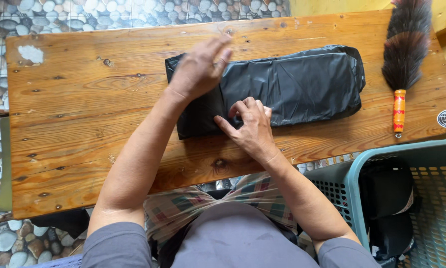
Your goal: The person folds a long, black, plastic-wrapped item on a wooden table. They fold the item in half lengthwise, then fold the ends inward to create a compact rectangular shape. Finally, they place the folded item into a small black bag and secure it with a blue drawstring.
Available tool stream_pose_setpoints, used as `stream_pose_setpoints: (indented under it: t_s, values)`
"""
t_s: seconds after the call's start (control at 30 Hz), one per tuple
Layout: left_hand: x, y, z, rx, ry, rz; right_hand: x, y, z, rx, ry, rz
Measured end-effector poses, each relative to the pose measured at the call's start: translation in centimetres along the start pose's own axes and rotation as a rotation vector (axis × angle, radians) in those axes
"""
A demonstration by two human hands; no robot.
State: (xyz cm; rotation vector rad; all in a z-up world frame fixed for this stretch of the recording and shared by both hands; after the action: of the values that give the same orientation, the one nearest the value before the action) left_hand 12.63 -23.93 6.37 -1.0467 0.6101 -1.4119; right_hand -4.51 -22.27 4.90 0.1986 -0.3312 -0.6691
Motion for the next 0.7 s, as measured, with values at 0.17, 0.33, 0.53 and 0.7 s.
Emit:
stream_pose_setpoints:
  t_s: [0.17, 0.33, 0.53, 0.7]
  values:
    - [-1.3, 6.0, 4.9, 0.574, -0.244, 0.211, -0.1, 0.0, 0.0, 0.023, 0.036, 0.002]
    - [-1.7, 4.3, 4.4, 0.379, -0.262, 0.068, 0.0, -0.1, -0.1, 0.036, 0.076, -0.007]
    - [-1.6, 4.1, 3.8, 0.331, -0.254, 0.084, -0.2, -0.1, -0.2, 0.045, 0.072, 0.012]
    - [-1.0, 6.5, 2.1, 0.383, -0.251, 0.064, -0.3, 0.0, -0.2, 0.047, 0.089, 0.013]
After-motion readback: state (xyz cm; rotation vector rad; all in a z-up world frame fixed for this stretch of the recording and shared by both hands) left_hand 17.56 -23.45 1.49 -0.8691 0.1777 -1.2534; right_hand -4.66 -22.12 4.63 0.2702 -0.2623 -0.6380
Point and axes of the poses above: each hand's wrist, its own x-axis towards the middle knuckle, its own z-axis out of the back of the hand, y = z × x, the point moved 8 cm from there along x, towards the middle knuckle, and after that the axes turned 12 degrees about -x, right-handed, at the moved point
